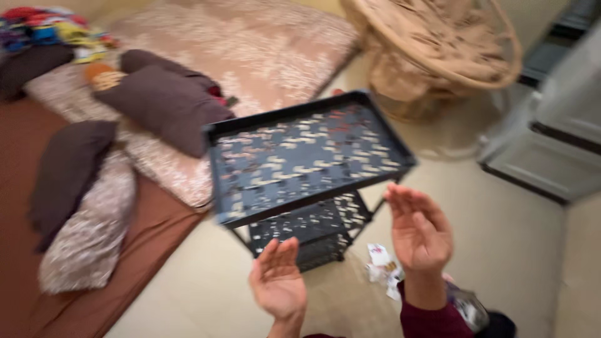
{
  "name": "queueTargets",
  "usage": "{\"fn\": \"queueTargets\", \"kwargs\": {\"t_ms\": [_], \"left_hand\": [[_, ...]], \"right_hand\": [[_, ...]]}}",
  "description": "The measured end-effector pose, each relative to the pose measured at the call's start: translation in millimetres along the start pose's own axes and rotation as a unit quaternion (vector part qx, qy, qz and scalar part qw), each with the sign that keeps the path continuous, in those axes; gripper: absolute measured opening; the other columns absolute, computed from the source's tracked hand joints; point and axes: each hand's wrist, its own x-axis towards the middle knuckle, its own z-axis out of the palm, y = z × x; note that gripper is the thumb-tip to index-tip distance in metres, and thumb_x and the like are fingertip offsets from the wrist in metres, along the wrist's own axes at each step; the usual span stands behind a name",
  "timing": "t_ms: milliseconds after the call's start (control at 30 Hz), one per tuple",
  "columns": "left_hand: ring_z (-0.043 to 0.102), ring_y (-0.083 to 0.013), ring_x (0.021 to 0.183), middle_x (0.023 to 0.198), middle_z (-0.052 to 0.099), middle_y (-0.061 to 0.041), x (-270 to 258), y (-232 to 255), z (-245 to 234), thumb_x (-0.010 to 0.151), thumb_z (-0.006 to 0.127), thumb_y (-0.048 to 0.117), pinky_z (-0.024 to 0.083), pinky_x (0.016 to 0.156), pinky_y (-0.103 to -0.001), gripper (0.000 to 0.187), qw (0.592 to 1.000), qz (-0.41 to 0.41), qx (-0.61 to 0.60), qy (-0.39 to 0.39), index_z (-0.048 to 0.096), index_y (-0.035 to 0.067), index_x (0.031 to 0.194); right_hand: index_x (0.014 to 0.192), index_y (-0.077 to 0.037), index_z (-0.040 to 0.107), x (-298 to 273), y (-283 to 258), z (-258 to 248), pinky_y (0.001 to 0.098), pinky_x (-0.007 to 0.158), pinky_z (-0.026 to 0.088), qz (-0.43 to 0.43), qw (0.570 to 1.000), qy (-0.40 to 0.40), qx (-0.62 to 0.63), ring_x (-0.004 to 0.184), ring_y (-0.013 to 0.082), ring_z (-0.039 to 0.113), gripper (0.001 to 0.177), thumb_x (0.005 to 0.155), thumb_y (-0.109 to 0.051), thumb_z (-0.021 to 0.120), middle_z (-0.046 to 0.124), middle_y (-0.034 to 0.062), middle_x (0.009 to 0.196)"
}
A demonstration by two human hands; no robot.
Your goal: The person removes various personal items from a three-tier rolling cart and places them on the floor. They then disassemble the cart by removing the trays and legs, and finally reassemble the cart by inserting the legs and placing the trays back in order.
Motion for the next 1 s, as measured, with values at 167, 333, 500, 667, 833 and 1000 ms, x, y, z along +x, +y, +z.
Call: {"fn": "queueTargets", "kwargs": {"t_ms": [167,333,500,667,833,1000], "left_hand": [[0.067,-0.0363,0.123,0.127,0.069,-0.027,62.2,87.0,12.0,0.113,0.042,0.019,0.047,0.118,-0.05,0.041,0.938,0.267,0.214,-0.054,0.061,-0.012,0.132],[0.061,-0.0271,0.122,0.13,0.061,-0.02,102.4,99.6,15.1,0.096,0.05,-0.002,0.044,0.111,-0.041,0.048,0.903,0.145,0.401,-0.051,0.045,-0.007,0.143],[0.07,-0.0232,0.104,0.12,0.071,-0.02,101.5,85.3,-13.5,0.099,0.059,0.005,0.055,0.095,-0.036,0.051,0.885,0.034,0.447,-0.122,0.046,-0.005,0.147],[0.065,-0.0232,0.116,0.128,0.066,-0.022,108.7,53.7,-51.0,0.105,0.049,0.009,0.05,0.103,-0.033,0.048,0.918,0.089,0.351,-0.164,0.039,-0.009,0.148],[0.07,-0.0225,0.106,0.125,0.069,-0.02,103.1,36.0,-61.0,0.106,0.053,0.009,0.056,0.095,-0.031,0.045,0.885,0.204,0.399,-0.124,0.045,-0.014,0.144],[0.076,-0.0229,0.096,0.118,0.075,-0.018,113.0,39.6,-38.6,0.107,0.059,0.01,0.061,0.087,-0.029,0.039,0.813,0.3,0.478,-0.141,0.055,-0.011,0.139]], "right_hand": [[0.119,-0.001,0.069,19.8,22.3,129.3,0.0448,0.117,0.047,-0.112,0.904,-0.149,-0.384,0.13,0.0297,0.065,0.023,0.097,0.004,0.061,0.069,0.0131,0.13],[0.111,-0.005,0.072,36.1,59.3,211.2,0.0434,0.099,0.047,-0.239,0.748,-0.28,-0.553,0.107,0.028,0.066,0.025,0.087,-0.013,0.076,0.073,0.0075,0.109],[0.109,-0.008,0.074,30.4,83.7,228.1,0.0444,0.092,0.042,-0.236,0.698,-0.297,-0.607,0.093,0.0206,0.067,0.033,0.082,-0.026,0.079,0.073,0.0015,0.1],[0.107,-0.009,0.073,23.0,106.4,222.7,0.0423,0.088,0.041,-0.244,0.681,-0.283,-0.629,0.081,0.0152,0.065,0.029,0.083,-0.024,0.08,0.071,-0.0018,0.092],[0.108,-0.009,0.073,21.5,113.7,228.3,0.0376,0.081,0.035,-0.294,0.683,-0.252,-0.62,0.076,0.0099,0.063,0.026,0.086,-0.021,0.08,0.071,-0.0036,0.093],[0.11,-0.007,0.074,32.7,104.9,234.9,0.0382,0.079,0.032,-0.284,0.691,-0.247,-0.617,0.073,0.0101,0.062,0.026,0.086,-0.018,0.076,0.07,-0.003,0.092]]}}
